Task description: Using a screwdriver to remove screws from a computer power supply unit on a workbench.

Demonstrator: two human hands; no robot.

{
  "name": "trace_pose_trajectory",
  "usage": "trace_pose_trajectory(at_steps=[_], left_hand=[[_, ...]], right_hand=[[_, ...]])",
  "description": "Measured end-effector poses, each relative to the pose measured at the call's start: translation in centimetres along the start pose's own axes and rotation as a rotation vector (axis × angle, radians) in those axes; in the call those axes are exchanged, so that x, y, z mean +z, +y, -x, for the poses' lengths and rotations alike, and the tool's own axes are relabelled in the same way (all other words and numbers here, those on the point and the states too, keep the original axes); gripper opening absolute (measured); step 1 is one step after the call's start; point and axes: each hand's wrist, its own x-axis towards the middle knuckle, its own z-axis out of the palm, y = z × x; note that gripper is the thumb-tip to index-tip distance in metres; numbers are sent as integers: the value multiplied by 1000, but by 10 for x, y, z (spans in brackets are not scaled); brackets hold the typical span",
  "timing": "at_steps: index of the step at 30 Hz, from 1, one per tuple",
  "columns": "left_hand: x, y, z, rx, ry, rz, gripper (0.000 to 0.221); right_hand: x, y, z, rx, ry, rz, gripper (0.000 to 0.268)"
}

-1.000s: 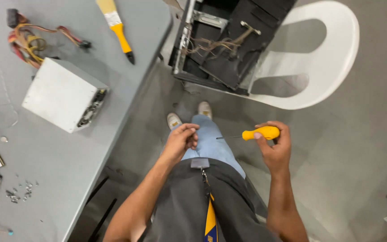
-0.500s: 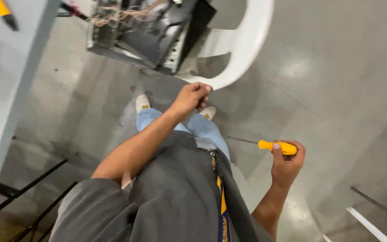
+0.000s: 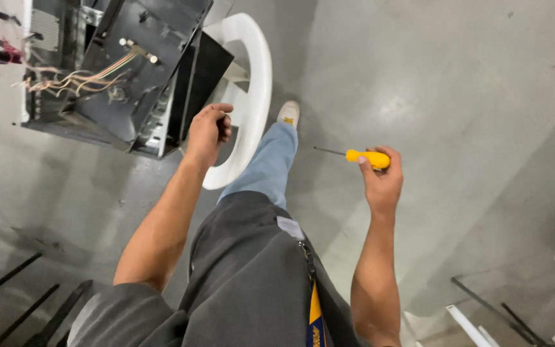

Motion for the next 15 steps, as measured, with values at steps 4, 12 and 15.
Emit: trace_pose_trajectory(at_steps=[4, 12, 15], left_hand=[[46, -7, -82, -57, 92, -25, 23], [89, 3, -180, -34, 360, -112, 26], [92, -3, -195, -102, 423, -197, 33]], right_hand=[[-10, 27, -87, 80, -17, 153, 41], [-67, 33, -251, 268, -29, 315, 42], [-60, 24, -325, 222, -103, 313, 40]])
